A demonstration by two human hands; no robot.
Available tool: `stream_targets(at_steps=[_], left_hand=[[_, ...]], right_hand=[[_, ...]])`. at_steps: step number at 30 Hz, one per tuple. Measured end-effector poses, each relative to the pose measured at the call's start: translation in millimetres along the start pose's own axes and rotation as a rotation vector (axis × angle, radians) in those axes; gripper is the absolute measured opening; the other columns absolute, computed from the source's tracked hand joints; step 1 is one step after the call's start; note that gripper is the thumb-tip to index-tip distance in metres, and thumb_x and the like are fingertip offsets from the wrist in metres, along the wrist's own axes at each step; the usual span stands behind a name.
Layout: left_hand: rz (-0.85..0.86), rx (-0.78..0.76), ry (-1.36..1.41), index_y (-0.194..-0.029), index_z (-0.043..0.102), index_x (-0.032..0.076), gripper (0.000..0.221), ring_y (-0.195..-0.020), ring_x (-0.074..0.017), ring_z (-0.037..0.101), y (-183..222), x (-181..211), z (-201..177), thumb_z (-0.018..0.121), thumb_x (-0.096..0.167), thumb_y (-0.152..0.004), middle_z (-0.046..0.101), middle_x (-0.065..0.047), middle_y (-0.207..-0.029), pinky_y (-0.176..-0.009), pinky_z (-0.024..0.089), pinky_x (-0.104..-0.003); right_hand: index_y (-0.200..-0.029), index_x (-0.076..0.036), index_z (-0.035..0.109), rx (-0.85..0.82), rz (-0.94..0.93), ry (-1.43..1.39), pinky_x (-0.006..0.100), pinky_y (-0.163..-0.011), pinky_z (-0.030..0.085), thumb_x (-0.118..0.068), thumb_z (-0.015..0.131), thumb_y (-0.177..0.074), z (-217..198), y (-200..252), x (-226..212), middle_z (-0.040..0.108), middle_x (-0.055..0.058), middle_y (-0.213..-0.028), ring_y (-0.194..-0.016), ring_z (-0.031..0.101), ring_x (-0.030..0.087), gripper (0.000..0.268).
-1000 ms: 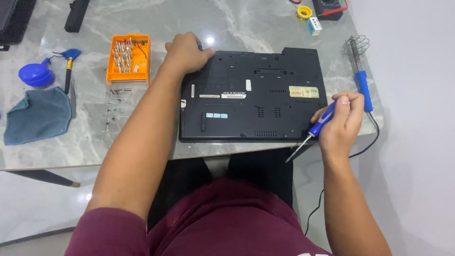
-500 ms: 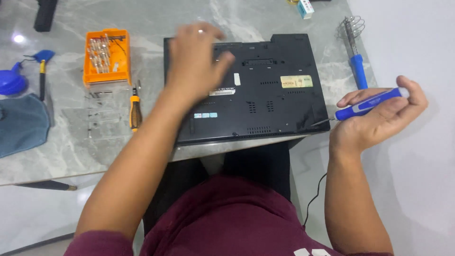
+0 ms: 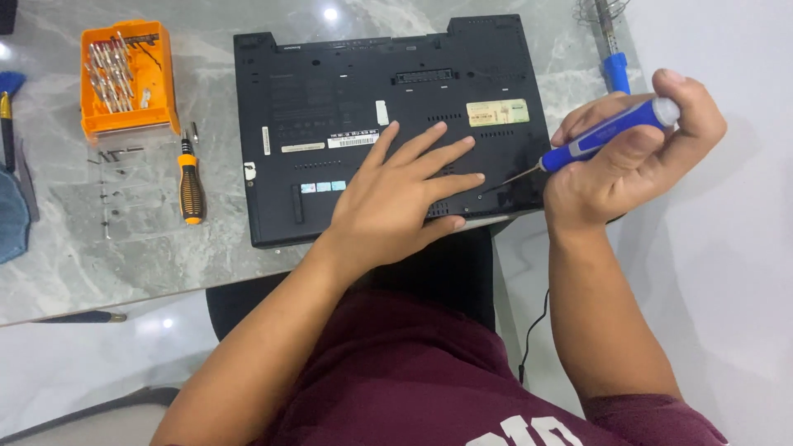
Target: Unscrewing the bottom panel of a laptop using a manual screwdriver on a repair bench.
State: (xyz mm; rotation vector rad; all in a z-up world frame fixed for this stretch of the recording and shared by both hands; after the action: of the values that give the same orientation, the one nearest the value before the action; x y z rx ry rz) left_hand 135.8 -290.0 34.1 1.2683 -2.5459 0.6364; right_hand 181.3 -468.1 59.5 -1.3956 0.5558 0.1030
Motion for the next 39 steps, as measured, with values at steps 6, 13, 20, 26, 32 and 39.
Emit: stream_targets(at_steps=[6, 13, 20, 26, 32, 39], left_hand=[[-0.008, 0.000, 0.001, -0.124, 0.062, 0.029, 0.042, -0.138, -0.0276, 0.030, -1, 1, -1, 0.066, 0.037, -0.084, 0.044, -0.003, -0.144, -0.112, 0.013, -0.056], [-0.012, 0.009, -0.011, -0.122, 0.063, 0.033, 0.039, -0.138, -0.0272, 0.030, 0, 0, 1, 0.066, 0.036, -0.084, 0.044, -0.002, -0.144, -0.112, 0.014, -0.056], [-0.011, 0.004, -0.031, -0.122, 0.062, 0.034, 0.040, -0.138, -0.0273, 0.030, 0, -1, 2, 0.067, 0.037, -0.083, 0.043, -0.001, -0.144, -0.112, 0.014, -0.056], [-0.025, -0.013, -0.012, -0.123, 0.062, 0.033, 0.039, -0.139, -0.0270, 0.028, -1, 1, -2, 0.065, 0.037, -0.084, 0.043, -0.002, -0.145, -0.112, 0.013, -0.055], [-0.019, -0.018, -0.038, -0.124, 0.060, 0.035, 0.041, -0.139, -0.0266, 0.028, -1, 1, 0, 0.064, 0.041, -0.084, 0.042, -0.001, -0.145, -0.111, 0.013, -0.055], [-0.041, -0.031, -0.024, -0.126, 0.059, 0.031, 0.043, -0.139, -0.0262, 0.027, -1, 3, -1, 0.063, 0.039, -0.084, 0.041, -0.001, -0.146, -0.113, 0.011, -0.055]], right_hand=[[-0.114, -0.005, 0.041, -0.003, 0.008, 0.002, 0.032, -0.041, 0.044, -0.042, 0.037, -0.107, 2, -2, -6, 0.041, 0.007, -0.111, -0.047, 0.047, 0.025, 0.038], [-0.114, -0.007, 0.042, -0.025, 0.045, 0.002, 0.033, -0.042, 0.046, -0.047, 0.038, -0.106, 5, 1, -8, 0.040, 0.009, -0.107, -0.050, 0.048, 0.024, 0.041], [-0.113, -0.005, 0.041, -0.019, 0.009, -0.002, 0.033, -0.042, 0.046, -0.044, 0.038, -0.106, 5, -1, -7, 0.041, 0.008, -0.110, -0.048, 0.047, 0.024, 0.040], [-0.115, -0.006, 0.042, -0.034, 0.023, 0.009, 0.032, -0.041, 0.045, -0.045, 0.038, -0.106, 4, 0, -7, 0.041, 0.010, -0.108, -0.048, 0.048, 0.023, 0.040], [-0.128, -0.010, 0.039, -0.344, 0.062, -0.180, 0.038, -0.051, 0.055, -0.038, 0.038, -0.109, -3, -7, -7, 0.047, 0.020, -0.084, -0.058, 0.060, 0.030, 0.034], [-0.109, -0.004, 0.050, -0.475, -0.060, -0.166, 0.035, -0.074, 0.050, -0.031, 0.052, -0.099, -10, -25, -11, 0.052, 0.019, -0.101, -0.084, 0.061, 0.032, 0.028]])
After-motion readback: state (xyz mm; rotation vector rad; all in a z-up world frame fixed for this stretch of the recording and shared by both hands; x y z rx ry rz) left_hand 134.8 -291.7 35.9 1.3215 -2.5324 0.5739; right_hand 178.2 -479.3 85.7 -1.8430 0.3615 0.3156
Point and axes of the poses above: each hand's wrist, its own y-axis away from the middle knuckle, its own z-axis out of the palm, x = y × z, the point moved 2 cm from there along -y, towards the middle knuckle
